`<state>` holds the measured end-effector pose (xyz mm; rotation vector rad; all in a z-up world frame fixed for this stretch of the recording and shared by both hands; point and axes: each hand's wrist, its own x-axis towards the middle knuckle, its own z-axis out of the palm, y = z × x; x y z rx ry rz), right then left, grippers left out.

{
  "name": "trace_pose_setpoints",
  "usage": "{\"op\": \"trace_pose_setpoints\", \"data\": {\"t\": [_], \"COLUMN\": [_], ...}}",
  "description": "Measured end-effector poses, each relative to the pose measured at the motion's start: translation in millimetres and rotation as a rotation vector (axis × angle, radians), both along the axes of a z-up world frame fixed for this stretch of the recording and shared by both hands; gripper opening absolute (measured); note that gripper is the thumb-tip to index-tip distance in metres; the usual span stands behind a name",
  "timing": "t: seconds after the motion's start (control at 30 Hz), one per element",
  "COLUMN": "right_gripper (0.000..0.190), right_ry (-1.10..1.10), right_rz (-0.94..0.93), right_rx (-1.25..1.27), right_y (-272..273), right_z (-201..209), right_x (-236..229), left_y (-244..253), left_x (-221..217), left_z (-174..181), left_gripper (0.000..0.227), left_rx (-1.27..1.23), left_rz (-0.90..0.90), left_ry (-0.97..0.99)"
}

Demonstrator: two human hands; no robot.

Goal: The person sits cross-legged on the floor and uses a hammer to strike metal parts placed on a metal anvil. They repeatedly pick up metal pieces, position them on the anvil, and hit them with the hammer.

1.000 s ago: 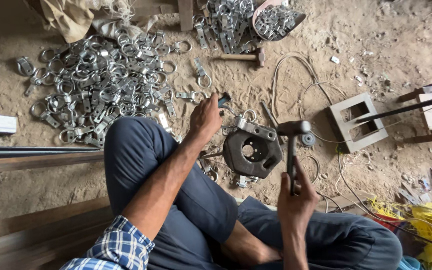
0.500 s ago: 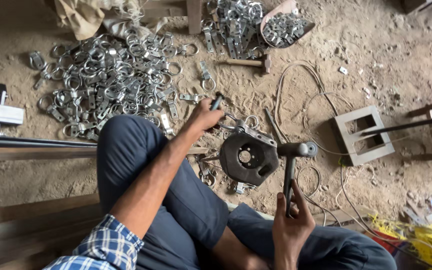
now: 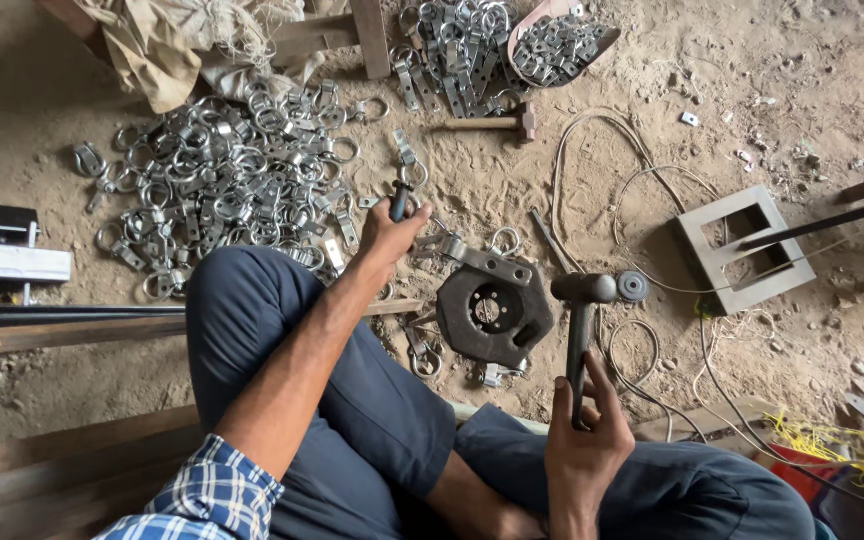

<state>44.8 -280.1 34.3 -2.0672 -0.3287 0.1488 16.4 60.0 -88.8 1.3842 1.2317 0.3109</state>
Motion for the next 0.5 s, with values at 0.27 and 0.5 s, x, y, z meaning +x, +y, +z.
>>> {"op": "trace_pose_setpoints", "data": {"t": [0.27,0.5], "right_gripper": [0.046,0.044], "right_ry": [-0.159,-0.256], "right_rz": [0.083,0.227], "right_rx": [-0.143,-0.186], "right_y": [21.3,43.2], "right_z": [8.8,-18.0], "right_x": [2.2,4.8], "left_y": [3.9,2.1], "left_x": [5.5,7.6], "left_z": [3.3,-0.3], "left_gripper": [0.072,0.048], "left_rx": [0.311,0.109], "left_rz": [0.032,0.044], "left_ry": [0.026,0.042]}}
